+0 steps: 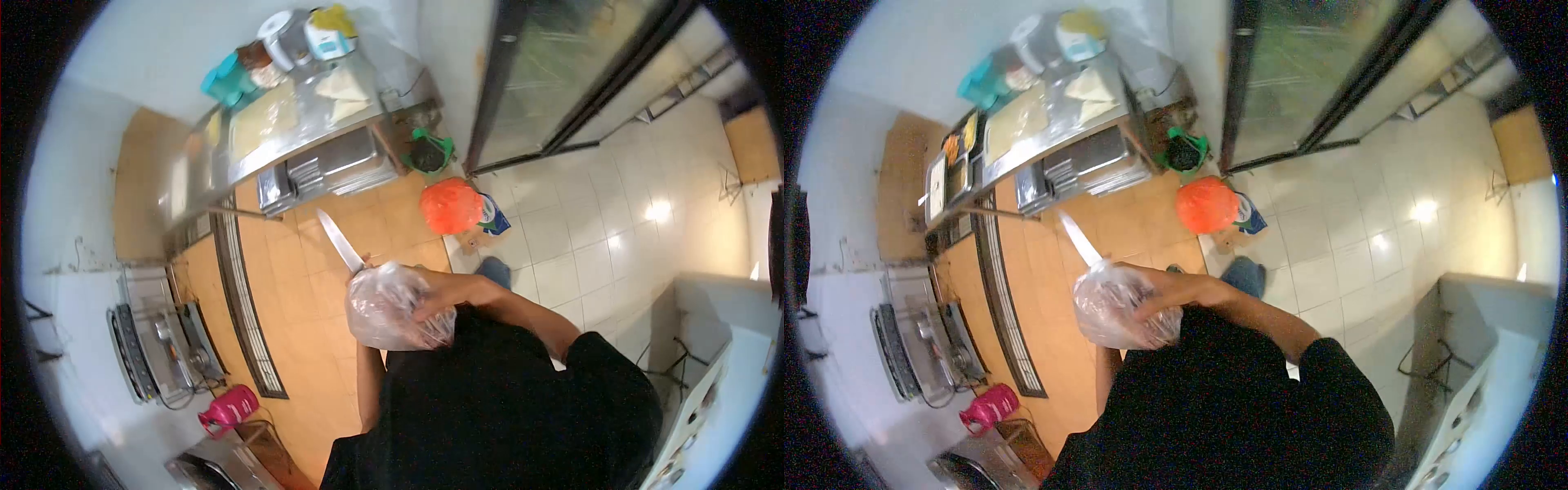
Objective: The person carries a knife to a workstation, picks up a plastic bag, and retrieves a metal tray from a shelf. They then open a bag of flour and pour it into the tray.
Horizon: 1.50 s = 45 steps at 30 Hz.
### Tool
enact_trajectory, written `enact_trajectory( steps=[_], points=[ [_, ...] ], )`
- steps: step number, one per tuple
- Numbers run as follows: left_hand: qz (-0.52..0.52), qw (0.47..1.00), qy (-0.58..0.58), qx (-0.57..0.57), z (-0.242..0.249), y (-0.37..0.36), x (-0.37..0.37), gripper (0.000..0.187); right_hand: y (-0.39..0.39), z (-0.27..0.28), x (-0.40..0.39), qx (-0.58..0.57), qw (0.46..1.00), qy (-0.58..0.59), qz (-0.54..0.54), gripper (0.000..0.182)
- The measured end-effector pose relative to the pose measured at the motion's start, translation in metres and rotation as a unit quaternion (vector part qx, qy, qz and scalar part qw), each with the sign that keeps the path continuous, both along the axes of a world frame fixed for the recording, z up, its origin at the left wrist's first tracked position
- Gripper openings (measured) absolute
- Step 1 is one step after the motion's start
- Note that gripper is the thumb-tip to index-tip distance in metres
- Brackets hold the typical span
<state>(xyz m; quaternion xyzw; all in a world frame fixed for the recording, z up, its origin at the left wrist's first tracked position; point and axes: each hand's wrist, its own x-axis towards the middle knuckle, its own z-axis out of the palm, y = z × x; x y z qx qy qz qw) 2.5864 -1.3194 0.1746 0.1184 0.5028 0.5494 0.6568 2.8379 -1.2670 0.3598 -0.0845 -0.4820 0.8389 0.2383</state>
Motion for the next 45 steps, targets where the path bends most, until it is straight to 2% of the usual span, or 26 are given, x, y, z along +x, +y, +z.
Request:
enact_trajectory(
  steps=[1, 2, 3, 4, 6, 7, 8, 11, 13, 16, 18, 20, 21, 22, 24, 25, 26, 28, 30, 32, 34, 37, 38, 40, 42, 45],
  points=[
    [-0.023, 0.999, -0.016, -0.015, -0.004, -0.013, 0.025, 0.025, -0.008, -0.012, 0.026, -0.053, 0.992, 0.114, -0.031, 0.077],
    [-0.046, 0.998, -0.022, -0.027, -0.011, -0.025, 0.051, 0.025, -0.020, -0.034, 0.058, -0.049, 0.990, 0.121, -0.052, 0.077],
    [-0.075, 0.996, -0.025, -0.037, -0.018, -0.033, 0.077, 0.026, -0.034, -0.058, 0.092, -0.231, 0.959, 0.164, -0.027, 0.079],
    [-0.101, 0.994, -0.026, -0.046, -0.025, -0.039, 0.106, 0.026, -0.047, -0.071, 0.126, -0.399, 0.893, 0.207, 0.000, 0.080],
    [-0.154, 0.986, -0.026, -0.056, -0.036, -0.043, 0.170, 0.026, -0.070, -0.069, 0.173, -0.250, 0.960, 0.078, -0.099, 0.062],
    [-0.178, 0.982, -0.027, -0.060, -0.044, -0.042, 0.205, 0.027, -0.076, -0.075, 0.206, -0.200, 0.970, -0.133, -0.047, 0.050],
    [-0.201, 0.977, -0.027, -0.063, -0.050, -0.043, 0.240, 0.027, -0.093, -0.045, 0.232, -0.228, 0.966, -0.041, -0.119, 0.047],
    [-0.267, 0.962, -0.012, -0.058, -0.061, -0.038, 0.346, 0.028, -0.133, -0.045, 0.317, -0.188, 0.958, -0.070, -0.204, 0.049],
    [-0.302, 0.952, 0.001, -0.048, -0.064, -0.032, 0.411, 0.028, -0.160, -0.065, 0.366, -0.172, 0.946, -0.014, -0.274, 0.060],
    [-0.333, 0.943, 0.011, -0.006, -0.064, -0.012, 0.512, 0.029, -0.186, -0.088, 0.438, -0.183, 0.901, -0.054, -0.391, 0.058],
    [-0.347, 0.937, 0.025, 0.018, -0.084, 0.004, 0.566, 0.029, -0.194, -0.071, 0.488, -0.161, 0.876, -0.088, -0.446, 0.056],
    [-0.382, 0.919, 0.093, 0.038, -0.121, 0.014, 0.609, 0.027, -0.208, -0.062, 0.540, -0.405, 0.788, 0.123, -0.448, 0.048],
    [-0.402, 0.900, 0.160, 0.060, -0.143, 0.027, 0.630, 0.026, -0.211, -0.057, 0.558, -0.403, 0.755, 0.208, -0.473, 0.047],
    [-0.416, 0.878, 0.223, 0.084, -0.155, 0.034, 0.663, 0.024, -0.216, -0.067, 0.585, -0.397, 0.755, 0.206, -0.479, 0.047],
    [-0.418, 0.885, 0.201, 0.037, -0.076, 0.019, 0.726, 0.024, -0.220, -0.102, 0.627, -0.414, 0.693, 0.161, -0.569, 0.047],
    [-0.417, 0.888, 0.191, 0.013, -0.026, 0.009, 0.760, 0.023, -0.231, -0.158, 0.650, -0.413, 0.684, 0.441, -0.408, 0.049],
    [-0.407, 0.894, 0.188, 0.011, -0.029, -0.002, 0.793, 0.023, -0.244, -0.149, 0.684, -0.418, 0.690, 0.434, -0.401, 0.049],
    [-0.364, 0.920, 0.148, 0.001, -0.034, -0.008, 0.867, 0.022, -0.261, -0.093, 0.751, -0.408, 0.708, 0.123, -0.563, 0.052],
    [-0.373, 0.918, 0.135, -0.001, -0.036, -0.023, 0.942, 0.020, -0.291, -0.086, 0.813, -0.419, 0.695, 0.096, -0.576, 0.052],
    [-0.418, 0.901, 0.119, 0.016, -0.029, -0.048, 1.018, 0.019, -0.333, -0.098, 0.880, -0.387, 0.722, 0.033, -0.572, 0.048],
    [-0.491, 0.860, 0.125, 0.065, -0.014, -0.079, 1.095, 0.018, -0.372, -0.080, 0.931, -0.362, 0.689, -0.040, -0.627, 0.052],
    [-0.621, 0.754, 0.158, 0.146, 0.021, -0.145, 1.188, 0.019, -0.443, -0.097, 0.991, -0.312, 0.616, 0.000, -0.723, 0.052],
    [-0.644, 0.712, 0.169, 0.222, 0.015, -0.168, 1.213, 0.020, -0.461, -0.106, 1.006, -0.271, 0.584, 0.027, -0.765, 0.056],
    [-0.703, 0.617, 0.178, 0.305, 0.034, -0.209, 1.245, 0.022, -0.512, -0.141, 1.041, -0.277, 0.591, 0.093, -0.752, 0.053],
    [-0.680, 0.584, 0.186, 0.402, 0.033, -0.261, 1.265, 0.024, -0.556, -0.146, 1.066, -0.272, 0.608, 0.083, -0.741, 0.052],
    [-0.649, 0.655, 0.127, 0.364, 0.033, -0.332, 1.254, 0.024, -0.623, -0.162, 1.110, -0.263, 0.649, 0.050, -0.712, 0.051]
  ],
)
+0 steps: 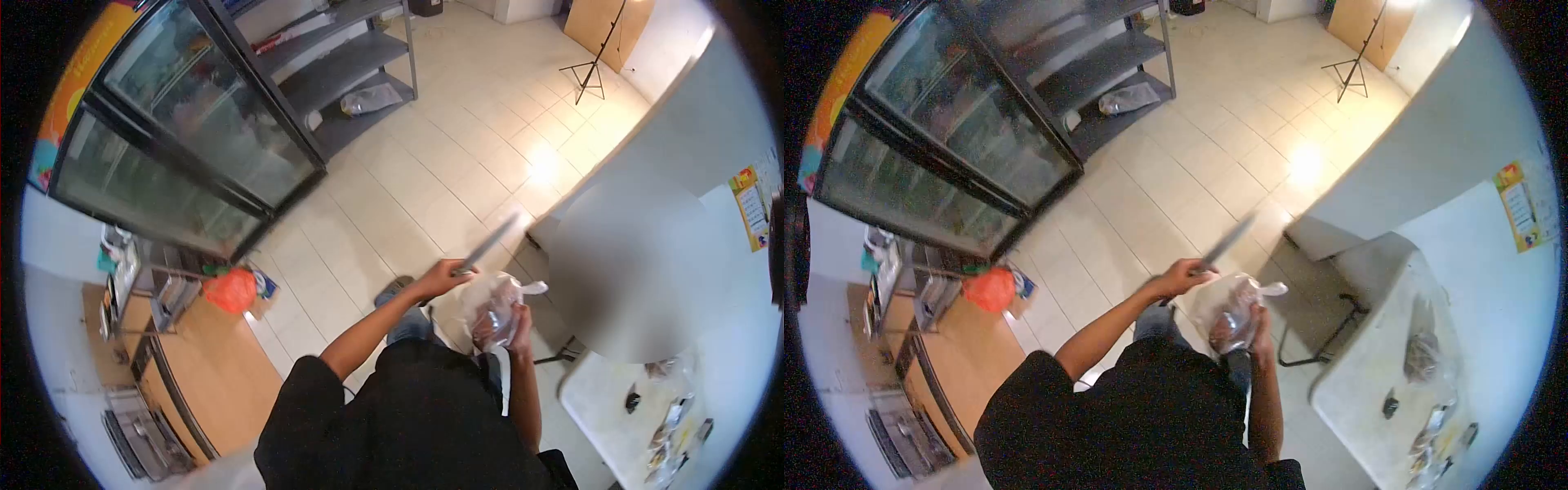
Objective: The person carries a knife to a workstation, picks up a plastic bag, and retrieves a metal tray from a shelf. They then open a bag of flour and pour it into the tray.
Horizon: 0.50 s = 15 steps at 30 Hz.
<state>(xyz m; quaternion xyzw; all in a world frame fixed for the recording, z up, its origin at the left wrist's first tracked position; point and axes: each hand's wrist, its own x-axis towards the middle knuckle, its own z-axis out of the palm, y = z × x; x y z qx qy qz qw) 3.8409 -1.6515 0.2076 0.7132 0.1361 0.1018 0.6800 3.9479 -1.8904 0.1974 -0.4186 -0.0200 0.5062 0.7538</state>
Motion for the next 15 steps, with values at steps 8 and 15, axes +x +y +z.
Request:
enact_trajectory(
  steps=[8, 15],
  points=[
    [0.206, 0.954, 0.161, -0.146, 0.034, -0.214, -0.056, 0.025, -0.165, 0.003, 0.023, 0.059, 0.995, 0.041, 0.075, 0.069],
    [0.174, 0.964, 0.189, -0.074, 0.037, -0.352, -0.077, 0.026, -0.279, 0.011, 0.000, 0.111, 0.988, 0.105, -0.010, 0.062]
  ],
)
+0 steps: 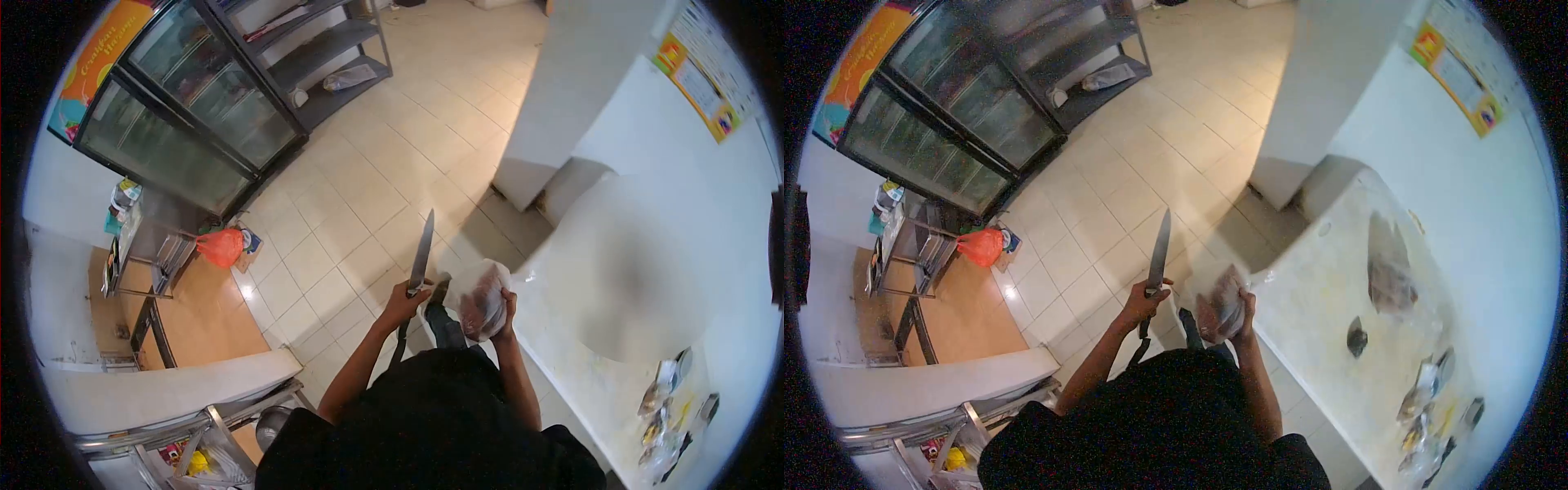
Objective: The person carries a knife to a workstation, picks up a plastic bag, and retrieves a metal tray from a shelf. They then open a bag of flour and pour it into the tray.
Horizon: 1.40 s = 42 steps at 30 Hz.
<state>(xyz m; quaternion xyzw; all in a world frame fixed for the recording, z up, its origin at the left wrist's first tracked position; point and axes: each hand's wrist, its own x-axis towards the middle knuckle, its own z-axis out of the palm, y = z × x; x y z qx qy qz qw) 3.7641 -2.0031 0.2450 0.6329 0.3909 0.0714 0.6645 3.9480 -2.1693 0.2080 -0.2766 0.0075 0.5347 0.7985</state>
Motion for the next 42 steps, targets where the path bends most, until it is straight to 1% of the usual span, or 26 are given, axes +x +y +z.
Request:
enact_trajectory(
  steps=[2, 4, 6, 7, 10, 12, 13, 14, 16, 17, 18, 20, 23, 24, 26, 28, 30, 32, 33, 34, 35, 36, 37, 38, 40, 42],
  points=[
    [0.033, 0.999, -0.037, -0.020, 0.000, -0.043, -0.003, 0.028, -0.045, 0.007, -0.009, -0.053, 0.997, 0.020, 0.043, 0.063],
    [0.026, 0.999, -0.025, -0.030, -0.017, -0.089, -0.008, 0.028, -0.091, 0.002, -0.025, -0.065, 0.996, 0.058, 0.001, 0.059],
    [0.057, 0.997, -0.019, -0.044, -0.024, -0.138, -0.013, 0.023, -0.153, -0.013, -0.025, 0.011, 0.977, 0.154, 0.149, 0.060],
    [0.071, 0.994, -0.010, -0.084, -0.020, -0.165, -0.015, 0.020, -0.187, -0.007, -0.029, -0.024, 0.980, 0.141, 0.142, 0.056],
    [0.042, 0.981, -0.033, -0.189, -0.032, -0.230, -0.021, 0.025, -0.255, 0.008, -0.041, -0.063, 0.988, 0.130, 0.050, 0.056],
    [-0.033, 0.975, -0.005, -0.218, -0.032, -0.262, -0.009, 0.026, -0.301, 0.020, -0.041, -0.045, 0.994, 0.100, 0.027, 0.060],
    [-0.074, 0.967, 0.020, -0.244, -0.033, -0.278, -0.004, 0.027, -0.323, 0.014, -0.042, -0.107, 0.988, 0.101, 0.037, 0.062],
    [-0.098, 0.964, 0.027, -0.245, -0.030, -0.291, 0.005, 0.027, -0.340, 0.007, -0.043, -0.168, 0.979, 0.106, 0.049, 0.064],
    [-0.214, 0.962, 0.075, -0.151, -0.025, -0.327, 0.032, 0.032, -0.384, 0.000, -0.037, -0.170, 0.982, 0.079, 0.018, 0.063],
    [-0.257, 0.955, 0.086, -0.122, -0.018, -0.342, 0.046, 0.034, -0.403, 0.014, -0.034, -0.176, 0.983, 0.051, -0.020, 0.062],
    [-0.272, 0.951, 0.089, -0.120, -0.016, -0.358, 0.060, 0.034, -0.421, 0.023, -0.029, -0.182, 0.981, 0.022, -0.057, 0.060],
    [-0.331, 0.938, 0.084, -0.055, -0.015, -0.396, 0.093, 0.033, -0.464, 0.020, -0.019, -0.155, 0.981, 0.043, -0.111, 0.056],
    [-0.389, 0.911, 0.082, -0.108, -0.006, -0.450, 0.158, 0.033, -0.521, 0.058, 0.013, -0.209, 0.947, 0.053, -0.237, 0.047],
    [-0.402, 0.906, 0.085, -0.106, -0.014, -0.470, 0.182, 0.033, -0.543, 0.050, 0.029, -0.206, 0.944, 0.057, -0.250, 0.047],
    [-0.433, 0.888, 0.029, -0.151, -0.031, -0.513, 0.225, 0.032, -0.590, 0.018, 0.058, -0.265, 0.903, -0.064, -0.332, 0.039],
    [-0.440, 0.888, 0.000, -0.133, -0.021, -0.550, 0.251, 0.032, -0.627, -0.010, 0.094, -0.282, 0.882, -0.093, -0.366, 0.033],
    [-0.424, 0.898, -0.041, -0.113, -0.006, -0.569, 0.269, 0.032, -0.645, -0.004, 0.137, -0.377, 0.836, -0.158, -0.366, 0.033],
    [-0.429, 0.898, -0.001, -0.101, 0.004, -0.572, 0.264, 0.033, -0.649, 0.009, 0.178, -0.381, 0.846, -0.171, -0.330, 0.035],
    [-0.426, 0.901, -0.010, -0.086, 0.006, -0.567, 0.256, 0.035, -0.654, -0.024, 0.204, -0.388, 0.834, -0.200, -0.337, 0.036],
    [-0.403, 0.911, -0.004, -0.086, 0.002, -0.558, 0.246, 0.035, -0.643, -0.001, 0.221, -0.450, 0.808, -0.209, -0.319, 0.041],
    [-0.392, 0.919, -0.006, -0.041, -0.008, -0.547, 0.232, 0.035, -0.633, 0.001, 0.240, -0.440, 0.818, -0.164, -0.332, 0.048],
    [-0.386, 0.923, -0.007, 0.004, -0.021, -0.536, 0.217, 0.035, -0.629, -0.009, 0.255, -0.395, 0.829, -0.201, -0.341, 0.049],
    [-0.351, 0.932, -0.078, 0.037, -0.032, -0.527, 0.201, 0.035, -0.619, -0.023, 0.272, -0.415, 0.799, -0.225, -0.372, 0.047],
    [-0.343, 0.936, -0.074, 0.038, -0.026, -0.516, 0.188, 0.035, -0.608, -0.042, 0.283, -0.434, 0.765, -0.251, -0.404, 0.045],
    [-0.245, 0.963, 0.104, -0.036, -0.005, -0.490, 0.163, 0.033, -0.575, -0.015, 0.284, -0.420, 0.770, -0.218, -0.428, 0.041],
    [-0.195, 0.973, 0.113, -0.058, -0.005, -0.465, 0.141, 0.032, -0.539, -0.008, 0.278, -0.410, 0.771, -0.194, -0.448, 0.036]
  ],
)
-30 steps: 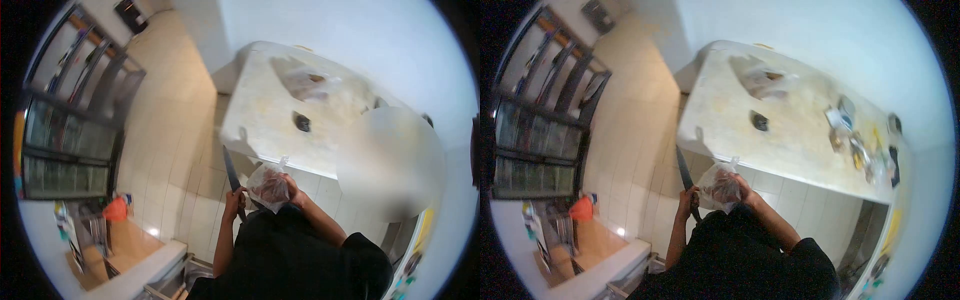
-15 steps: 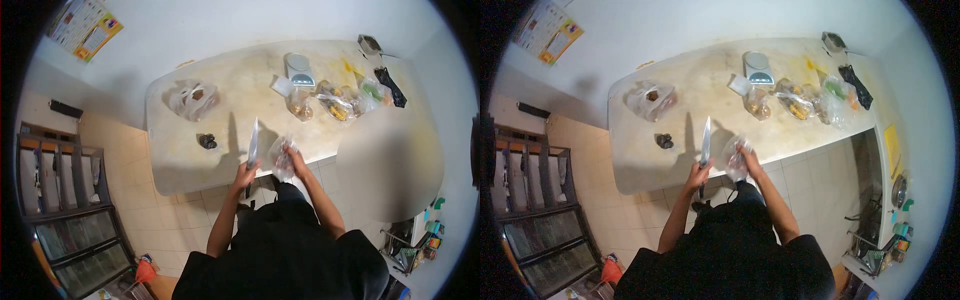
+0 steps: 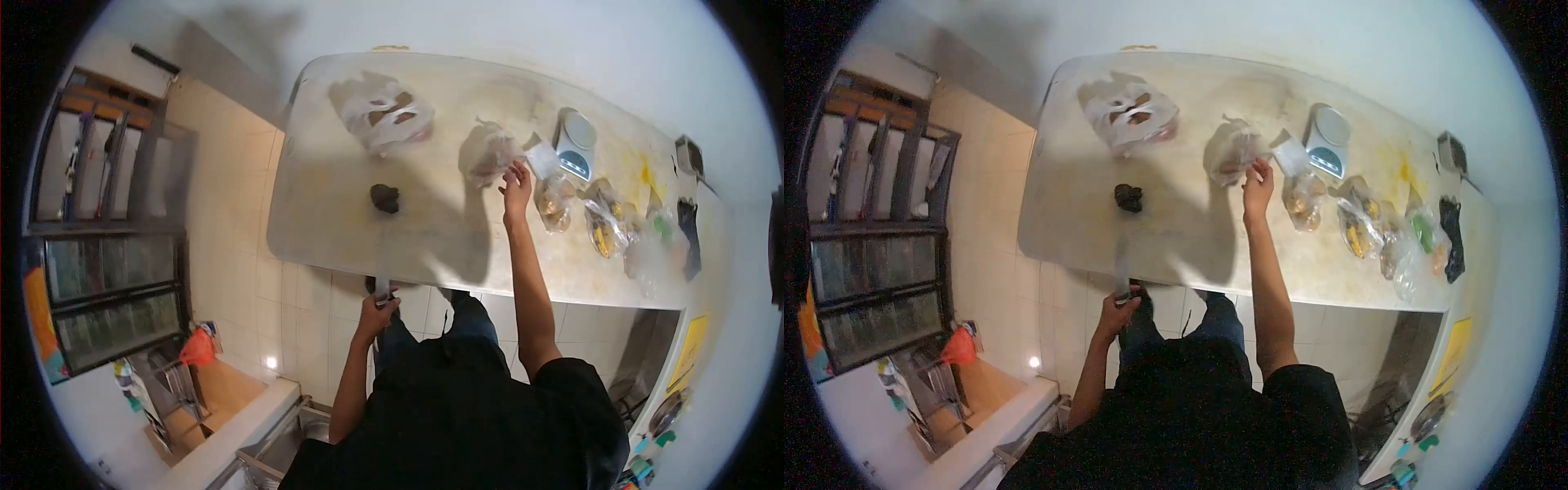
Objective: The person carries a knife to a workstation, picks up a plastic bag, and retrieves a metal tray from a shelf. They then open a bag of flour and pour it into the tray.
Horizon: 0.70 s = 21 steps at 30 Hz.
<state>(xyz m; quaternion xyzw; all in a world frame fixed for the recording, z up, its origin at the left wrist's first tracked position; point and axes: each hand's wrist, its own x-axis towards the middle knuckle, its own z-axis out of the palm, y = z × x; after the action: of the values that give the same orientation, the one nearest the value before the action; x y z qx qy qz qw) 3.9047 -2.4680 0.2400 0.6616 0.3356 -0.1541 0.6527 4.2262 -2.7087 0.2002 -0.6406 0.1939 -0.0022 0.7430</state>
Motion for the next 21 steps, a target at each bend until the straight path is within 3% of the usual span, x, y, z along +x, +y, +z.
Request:
enact_trajectory(
  steps=[2, 3, 6, 8, 9, 11, 12, 14, 15, 18, 21],
  points=[
    [0.053, 0.998, 0.012, -0.016, -0.001, 0.023, -0.020, 0.031, 0.037, -0.007, -0.016, -0.074, 0.990, -0.096, 0.068, 0.024],
    [0.084, 0.996, 0.006, -0.032, 0.000, 0.037, -0.026, 0.030, 0.062, -0.004, -0.030, -0.082, 0.989, -0.077, 0.097, 0.016],
    [0.133, 0.990, -0.005, -0.034, -0.006, 0.086, -0.042, 0.029, 0.143, 0.002, -0.088, -0.045, 0.965, -0.010, 0.260, 0.022],
    [0.136, 0.988, -0.070, -0.016, -0.014, 0.130, -0.057, 0.030, 0.201, -0.024, -0.134, -0.012, 0.922, 0.013, 0.387, 0.023],
    [0.147, 0.986, -0.076, -0.028, -0.017, 0.154, -0.066, 0.031, 0.237, -0.023, -0.157, -0.045, 0.891, 0.071, 0.446, 0.024],
    [0.145, 0.986, -0.076, -0.019, -0.010, 0.212, -0.083, 0.032, 0.303, -0.025, -0.210, 0.000, 0.811, 0.075, 0.580, 0.032],
    [0.136, 0.989, -0.064, -0.006, -0.005, 0.242, -0.095, 0.032, 0.340, -0.001, -0.236, -0.030, 0.761, 0.094, 0.641, 0.036],
    [0.157, 0.980, -0.106, 0.053, 0.000, 0.300, -0.114, 0.035, 0.409, 0.012, -0.274, 0.007, 0.627, 0.074, 0.775, 0.046],
    [0.174, 0.977, -0.115, 0.043, 0.000, 0.333, -0.124, 0.038, 0.444, 0.004, -0.290, -0.037, 0.545, 0.022, 0.838, 0.048],
    [0.206, 0.967, -0.146, 0.035, 0.015, 0.410, -0.134, 0.045, 0.530, 0.043, -0.323, -0.110, 0.471, 0.017, 0.875, 0.055],
    [0.249, 0.946, -0.207, 0.024, 0.016, 0.481, -0.138, 0.052, 0.619, 0.029, -0.332, -0.071, 0.493, -0.011, 0.867, 0.052]
  ],
)
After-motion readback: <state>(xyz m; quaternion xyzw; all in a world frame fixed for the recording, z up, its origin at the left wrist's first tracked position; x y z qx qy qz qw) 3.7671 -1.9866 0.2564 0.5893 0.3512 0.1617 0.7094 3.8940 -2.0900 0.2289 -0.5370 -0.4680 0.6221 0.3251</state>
